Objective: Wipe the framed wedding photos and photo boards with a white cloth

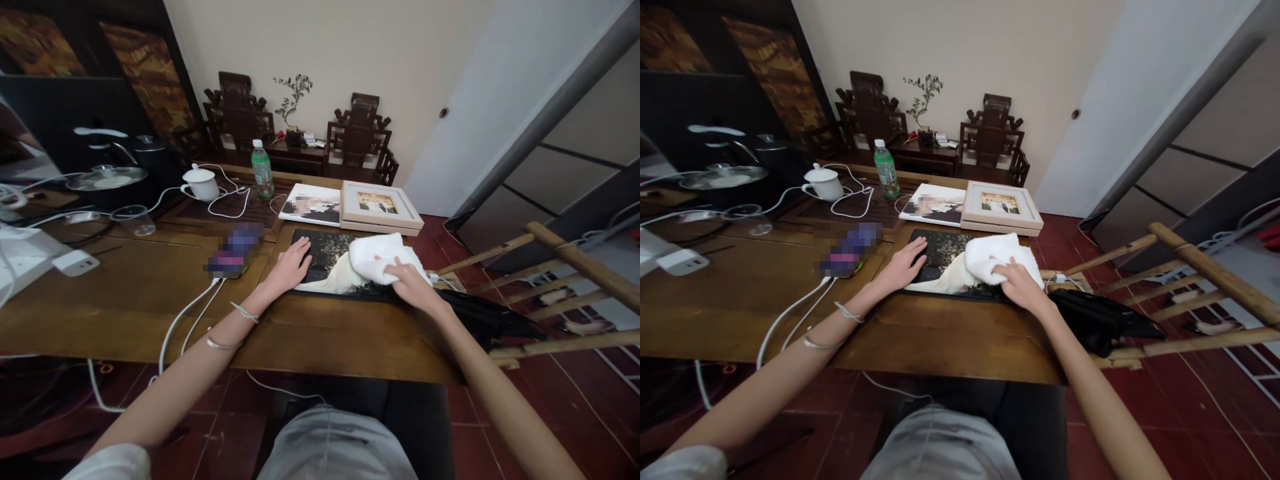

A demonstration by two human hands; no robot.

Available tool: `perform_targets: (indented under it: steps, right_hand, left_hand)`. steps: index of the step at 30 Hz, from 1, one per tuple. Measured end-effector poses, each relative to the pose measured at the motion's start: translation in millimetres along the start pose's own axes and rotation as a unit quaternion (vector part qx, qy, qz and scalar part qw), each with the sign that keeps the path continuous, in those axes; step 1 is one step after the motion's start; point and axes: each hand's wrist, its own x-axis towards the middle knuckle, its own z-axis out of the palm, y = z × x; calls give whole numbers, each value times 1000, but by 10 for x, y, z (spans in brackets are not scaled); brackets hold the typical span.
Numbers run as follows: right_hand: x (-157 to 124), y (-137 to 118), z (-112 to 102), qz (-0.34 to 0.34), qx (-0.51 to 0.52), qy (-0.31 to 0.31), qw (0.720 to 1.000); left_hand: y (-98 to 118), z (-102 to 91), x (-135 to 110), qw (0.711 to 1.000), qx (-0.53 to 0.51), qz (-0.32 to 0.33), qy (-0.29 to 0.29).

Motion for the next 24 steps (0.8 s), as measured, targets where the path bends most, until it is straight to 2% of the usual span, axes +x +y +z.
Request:
perform_targets:
  steps: [6,10,13,20,24]
  right_hand:
    - [538,318,-50,17,-25,28,999]
    - [585,344,1,28,-33,35,998]
    - [395,233,64,23,-26,35,999]
    - [-420,-337,64,1,-20,-27,999]
    - [-612,-513,25,-16,4,-49,999]
  left_hand:
    - [-18,-1,3,1000,-7,2,1]
    - [-30,8,1,1000,-11,3,2]
    - [-29,17,1,1000,-13,2,8]
    - [18,-7,-3,1000,-7,-4,2]
    - [17,-14,-14,1000,-13,-2,10]
